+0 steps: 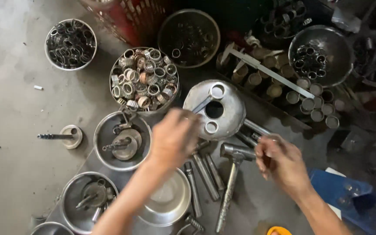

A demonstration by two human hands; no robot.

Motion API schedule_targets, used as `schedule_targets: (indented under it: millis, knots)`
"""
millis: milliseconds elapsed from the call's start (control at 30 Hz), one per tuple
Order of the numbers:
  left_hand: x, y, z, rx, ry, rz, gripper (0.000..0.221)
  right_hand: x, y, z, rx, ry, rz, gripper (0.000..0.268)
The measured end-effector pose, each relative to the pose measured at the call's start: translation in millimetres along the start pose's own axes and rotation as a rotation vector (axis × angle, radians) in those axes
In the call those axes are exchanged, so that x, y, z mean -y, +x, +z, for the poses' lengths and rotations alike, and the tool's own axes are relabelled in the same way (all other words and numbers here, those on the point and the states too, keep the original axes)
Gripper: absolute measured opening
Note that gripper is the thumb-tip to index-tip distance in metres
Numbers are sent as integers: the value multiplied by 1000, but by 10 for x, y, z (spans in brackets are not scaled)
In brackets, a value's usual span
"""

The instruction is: The recorder is inspecting and sorting various motorcycle engine components including pistons, connecting rods, and needle bearings.

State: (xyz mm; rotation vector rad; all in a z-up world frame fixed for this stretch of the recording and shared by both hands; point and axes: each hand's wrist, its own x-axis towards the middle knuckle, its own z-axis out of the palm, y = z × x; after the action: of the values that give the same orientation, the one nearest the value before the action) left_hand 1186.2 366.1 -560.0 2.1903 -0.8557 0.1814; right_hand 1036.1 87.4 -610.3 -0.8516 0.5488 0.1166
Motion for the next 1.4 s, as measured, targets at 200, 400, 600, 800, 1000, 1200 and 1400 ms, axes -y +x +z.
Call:
schedule_targets:
  millis: [200, 400, 600, 800, 1000, 1200, 1400]
  knots:
    - [-201, -187, 506, 97, 186, -85, 36, 3, -29, 431, 37, -984, -345, 49]
    - [34, -328, 660, 39, 293, 91, 34, -1, -138, 534, -38, -839, -403, 34]
    - [-61, -663, 930, -221, -767, -487, 23, -55, -94, 453, 26, -725, -471, 34]
    - [-394, -778, 768, -182, -1313, -559, 43, -95, -66, 544, 208, -524, -423, 32]
    - [-424, -792, 638, -32, -1050, -439, 42, -5, -115, 574, 191, -766, -352, 33]
    - [-326, -559, 704, -47, -549, -320, 33, -103, 90, 355, 222, -676, -318, 33]
    - [-102, 627, 662, -80, 301, -7, 66, -284, 191, 130, 145, -195, -236, 35]
